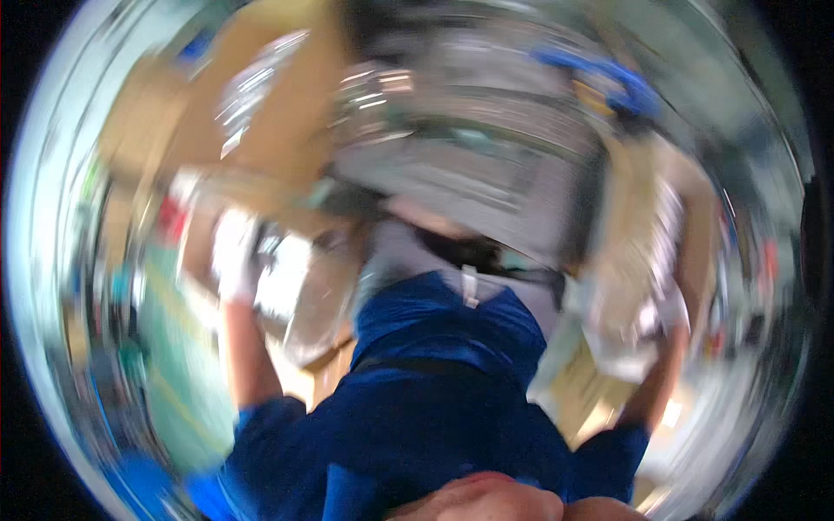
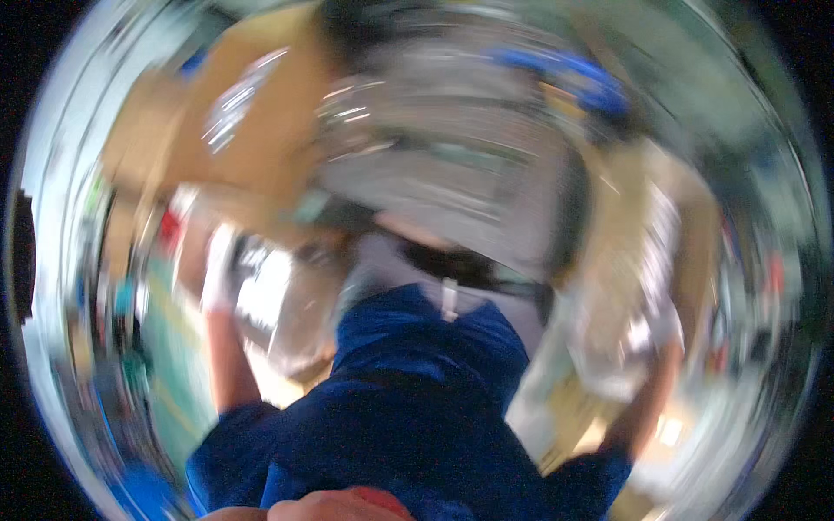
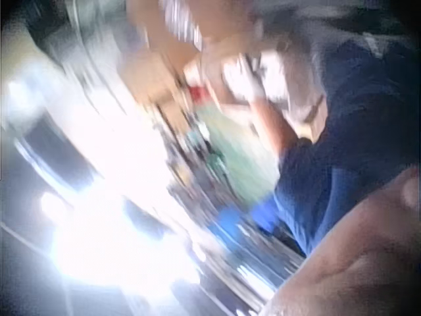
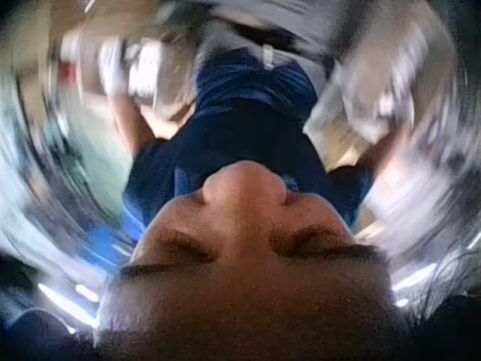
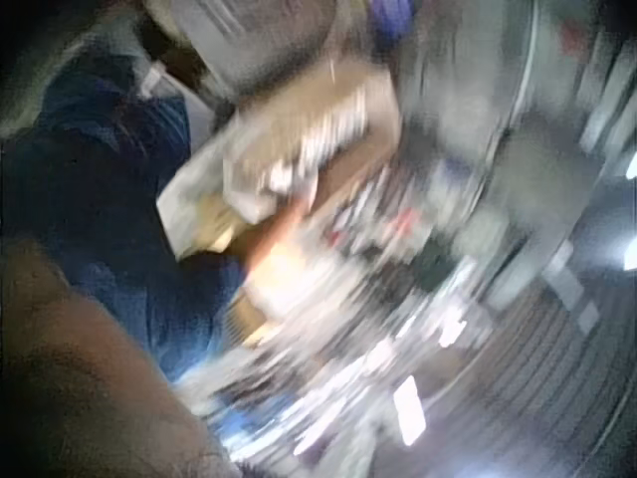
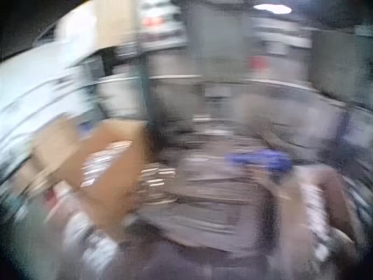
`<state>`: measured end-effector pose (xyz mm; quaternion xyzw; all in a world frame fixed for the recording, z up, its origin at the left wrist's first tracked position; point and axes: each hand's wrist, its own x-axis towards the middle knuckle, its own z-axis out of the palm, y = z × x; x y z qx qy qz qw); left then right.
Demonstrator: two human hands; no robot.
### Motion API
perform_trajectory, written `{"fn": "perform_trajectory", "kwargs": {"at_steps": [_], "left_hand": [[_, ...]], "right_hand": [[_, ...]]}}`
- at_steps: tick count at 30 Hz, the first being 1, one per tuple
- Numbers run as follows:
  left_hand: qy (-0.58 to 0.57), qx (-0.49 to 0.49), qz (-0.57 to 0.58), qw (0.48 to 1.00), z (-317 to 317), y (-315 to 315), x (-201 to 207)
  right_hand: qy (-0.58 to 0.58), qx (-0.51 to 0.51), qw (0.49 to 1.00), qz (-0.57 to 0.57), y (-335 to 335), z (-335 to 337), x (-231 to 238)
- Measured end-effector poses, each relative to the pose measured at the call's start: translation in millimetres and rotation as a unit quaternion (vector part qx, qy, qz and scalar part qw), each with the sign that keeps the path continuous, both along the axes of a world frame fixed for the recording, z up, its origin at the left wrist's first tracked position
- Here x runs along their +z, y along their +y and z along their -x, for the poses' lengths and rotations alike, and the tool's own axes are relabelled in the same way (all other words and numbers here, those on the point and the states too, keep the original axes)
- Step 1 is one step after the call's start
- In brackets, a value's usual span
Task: Operating an industrial machine to process circular metal parts from one box to another.
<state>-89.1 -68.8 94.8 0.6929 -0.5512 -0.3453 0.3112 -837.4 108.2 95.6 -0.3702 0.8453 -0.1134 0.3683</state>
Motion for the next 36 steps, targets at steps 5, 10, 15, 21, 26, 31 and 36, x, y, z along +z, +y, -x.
{"fn": "perform_trajectory", "kwargs": {"at_steps": [5, 10, 15, 21, 26, 31, 36], "left_hand": [[0.267, 0.346, 0.031, 0.899, -89.9, 12.7, 9.1], [0.489, 0.483, 0.013, 0.726, -236.5, 26.3, -161.5], [0.505, 0.505, 0.004, 0.7, -180.1, 21.9, -178.0], [0.321, 0.491, -0.023, 0.809, -230.8, 7.6, -249.3], [0.414, 0.382, 0.003, 0.826, -155.8, -6.7, -180.8], [0.183, 0.345, -0.065, 0.918, -137.2, 2.5, -136.4], [0.017, 0.271, 0.108, 0.956, -127.0, 33.6, -55.7]], "right_hand": [[0.047, -0.011, 0.989, 0.141, 38.1, -6.5, 72.5], [-0.19, 0.186, 0.954, 0.139, -19.2, -133.7, 87.4], [-0.261, 0.214, 0.939, 0.068, -40.4, -202.1, 43.6], [-0.286, 0.166, 0.941, 0.067, -36.3, -185.3, 33.5], [-0.244, 0.158, 0.954, 0.077, -33.9, -202.1, 34.7], [-0.214, 0.191, 0.956, 0.068, -39.2, -199.0, 18.7], [-0.252, 0.187, 0.946, 0.076, -36.4, -193.5, 19.8]]}}
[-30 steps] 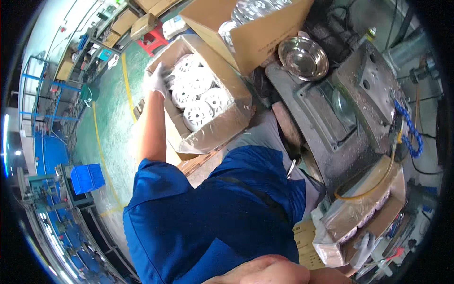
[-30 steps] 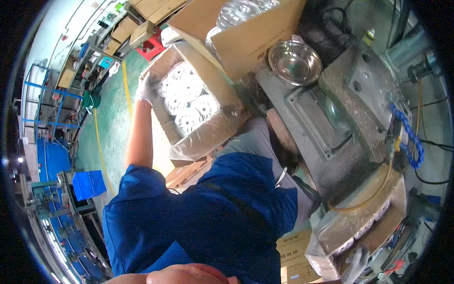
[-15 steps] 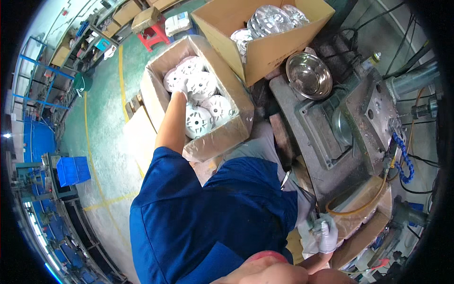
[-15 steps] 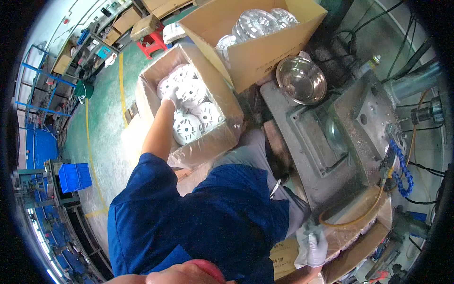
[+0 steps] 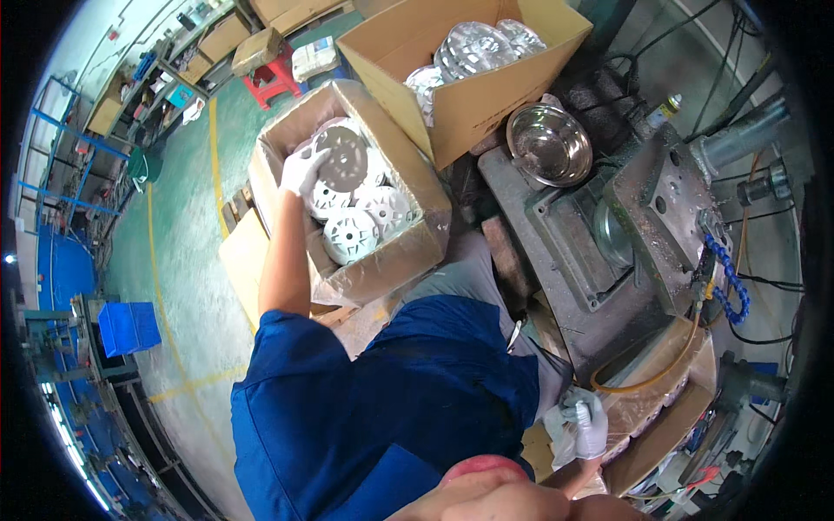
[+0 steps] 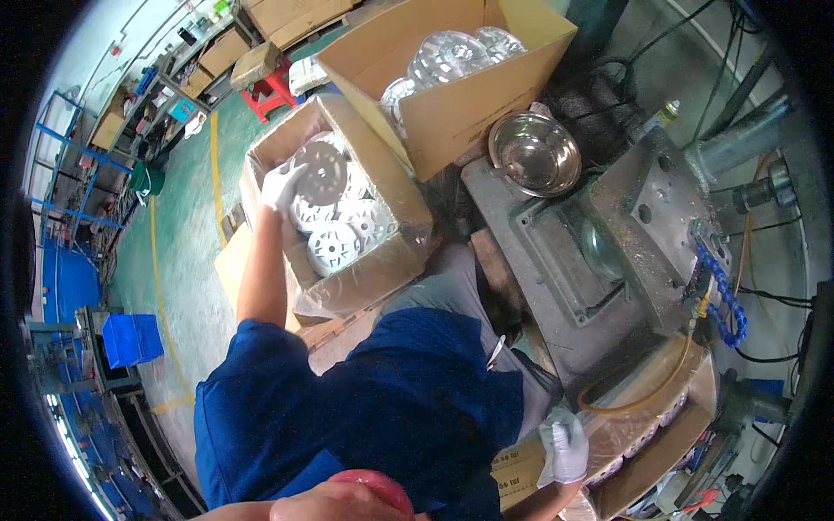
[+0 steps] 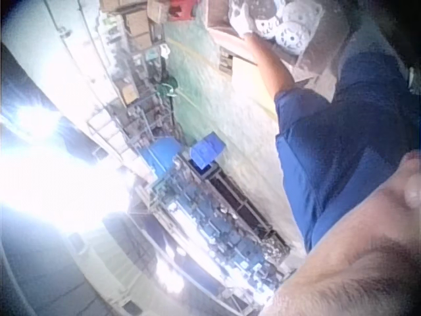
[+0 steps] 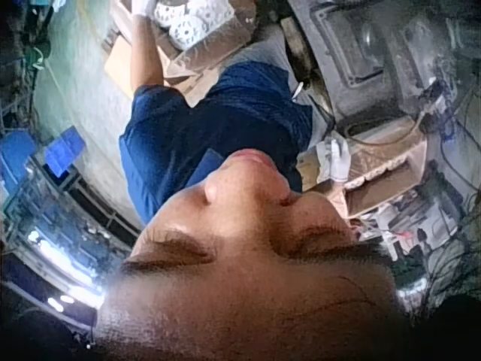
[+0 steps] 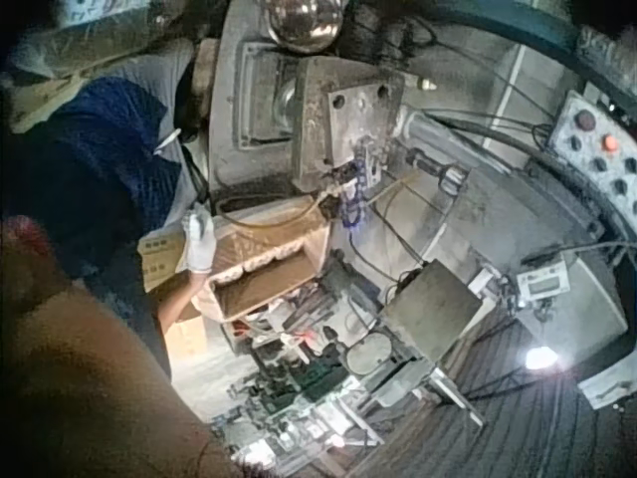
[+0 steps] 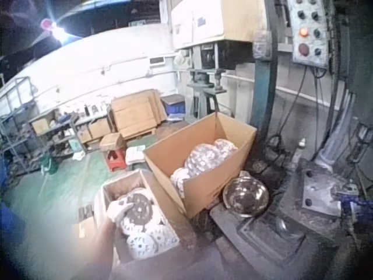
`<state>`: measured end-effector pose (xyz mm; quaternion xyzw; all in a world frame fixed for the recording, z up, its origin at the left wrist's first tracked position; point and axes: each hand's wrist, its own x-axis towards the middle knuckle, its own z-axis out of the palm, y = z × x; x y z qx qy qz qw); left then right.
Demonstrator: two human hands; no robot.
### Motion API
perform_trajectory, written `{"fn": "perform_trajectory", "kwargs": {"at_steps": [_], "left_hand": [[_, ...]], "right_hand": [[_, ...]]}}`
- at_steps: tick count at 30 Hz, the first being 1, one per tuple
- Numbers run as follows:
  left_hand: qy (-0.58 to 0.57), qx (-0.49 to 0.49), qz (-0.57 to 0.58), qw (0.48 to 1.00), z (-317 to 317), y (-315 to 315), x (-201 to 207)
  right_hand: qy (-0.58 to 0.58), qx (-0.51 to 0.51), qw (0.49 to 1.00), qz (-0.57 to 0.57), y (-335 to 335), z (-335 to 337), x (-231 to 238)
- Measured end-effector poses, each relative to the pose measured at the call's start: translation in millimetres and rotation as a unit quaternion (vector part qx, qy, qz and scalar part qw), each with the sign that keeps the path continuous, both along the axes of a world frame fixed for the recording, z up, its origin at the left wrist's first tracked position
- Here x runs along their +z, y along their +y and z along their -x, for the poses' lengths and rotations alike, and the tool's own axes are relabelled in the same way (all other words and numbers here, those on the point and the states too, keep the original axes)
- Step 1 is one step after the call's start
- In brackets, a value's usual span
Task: Operating an industrial machine to process circular metal parts from one box to another.
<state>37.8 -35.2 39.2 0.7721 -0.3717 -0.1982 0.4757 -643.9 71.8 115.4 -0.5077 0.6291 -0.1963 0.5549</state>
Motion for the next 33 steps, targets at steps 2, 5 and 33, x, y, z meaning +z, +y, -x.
{"fn": "perform_trajectory", "kwargs": {"at_steps": [2, 5, 33], "left_hand": [[-0.052, -0.062, -0.097, 0.992, 48.8, 1.1, 82.8], [-0.245, -0.154, -0.116, 0.95, 107.6, 6.7, 138.8], [0.108, -0.637, -0.082, 0.759, 394.2, -52.7, 120.3]], "right_hand": [[-0.025, -0.028, 0.999, 0.001, 4.1, -10.5, -3.0], [-0.074, -0.004, 0.997, -0.032, -9.5, -37.5, -12.6], [-0.346, -0.079, 0.929, 0.102, -35.9, -69.0, -15.1]]}}
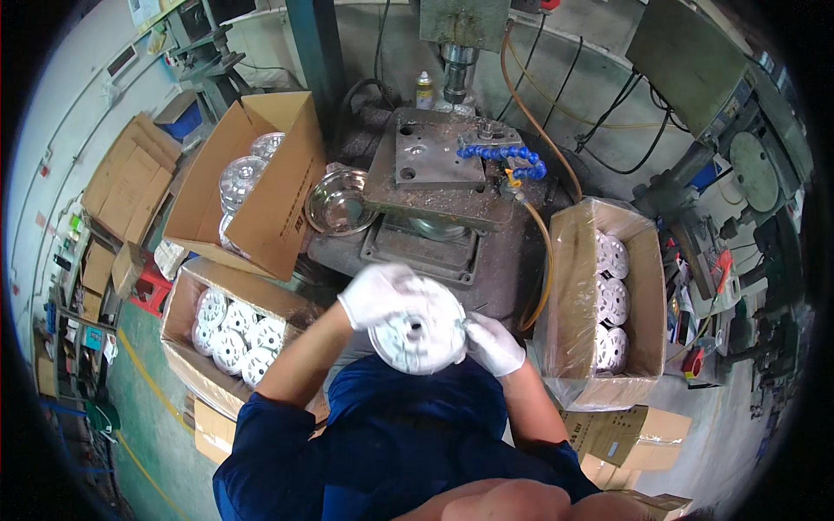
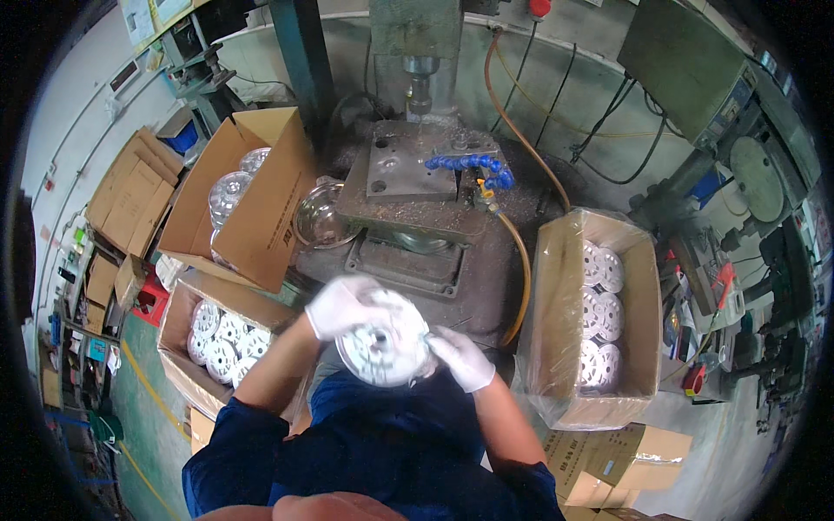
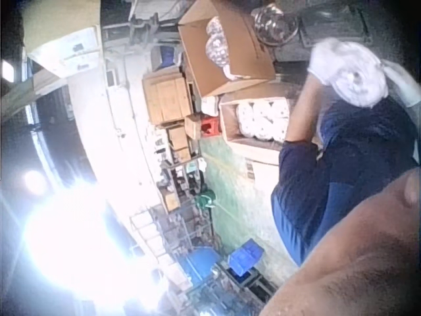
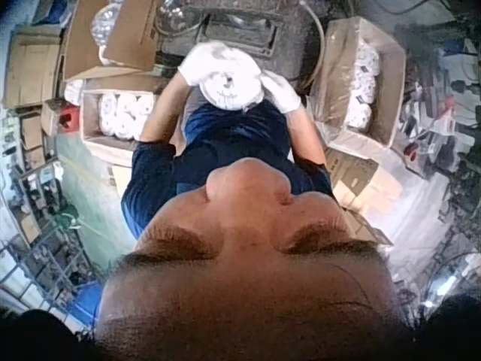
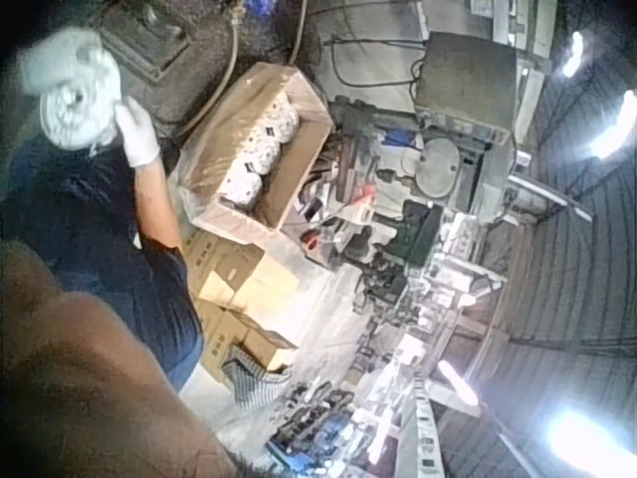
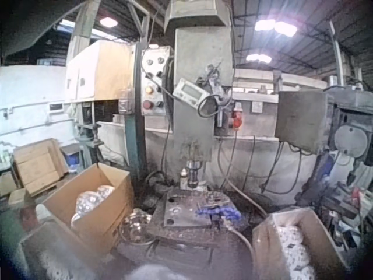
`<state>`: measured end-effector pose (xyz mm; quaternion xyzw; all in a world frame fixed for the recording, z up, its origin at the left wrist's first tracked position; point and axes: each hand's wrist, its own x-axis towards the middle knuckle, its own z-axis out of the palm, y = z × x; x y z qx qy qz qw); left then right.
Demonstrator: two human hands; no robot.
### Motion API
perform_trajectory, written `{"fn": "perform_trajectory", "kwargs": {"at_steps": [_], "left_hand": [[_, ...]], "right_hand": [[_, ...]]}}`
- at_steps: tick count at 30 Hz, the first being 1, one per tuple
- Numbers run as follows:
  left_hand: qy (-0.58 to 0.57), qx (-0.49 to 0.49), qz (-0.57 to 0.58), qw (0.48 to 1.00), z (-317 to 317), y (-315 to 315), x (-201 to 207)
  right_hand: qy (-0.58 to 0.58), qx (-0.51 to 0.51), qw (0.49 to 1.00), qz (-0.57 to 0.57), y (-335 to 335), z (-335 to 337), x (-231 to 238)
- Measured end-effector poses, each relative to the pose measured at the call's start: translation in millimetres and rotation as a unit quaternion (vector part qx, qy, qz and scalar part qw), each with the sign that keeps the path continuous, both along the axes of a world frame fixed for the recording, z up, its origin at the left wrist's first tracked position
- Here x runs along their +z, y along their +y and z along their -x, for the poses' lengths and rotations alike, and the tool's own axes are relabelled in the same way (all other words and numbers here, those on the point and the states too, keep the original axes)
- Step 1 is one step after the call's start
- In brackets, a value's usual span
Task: Operating an industrial machine to process circular metal parts from one box to another.
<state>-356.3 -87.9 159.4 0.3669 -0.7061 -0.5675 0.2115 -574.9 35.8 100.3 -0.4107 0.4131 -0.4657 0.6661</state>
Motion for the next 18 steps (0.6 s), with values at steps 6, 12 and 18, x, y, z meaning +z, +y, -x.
{"fn": "perform_trajectory", "kwargs": {"at_steps": [6, 12, 18], "left_hand": [[0.166, 0.253, 0.003, 0.953, -12.4, -113.4, 33.8], [0.111, 0.283, 0.038, 0.952, 31.7, -190.0, 45.5], [-0.074, 0.316, 0.129, 0.937, 62.7, -215.1, 39.9]], "right_hand": [[-0.044, -0.023, 0.987, -0.15, 28.9, 14.6, -50.6], [0.018, -0.07, 0.977, -0.198, 56.9, 7.1, -77.0], [0.057, -0.098, 0.967, -0.229, 70.9, 15.3, -94.2]]}}
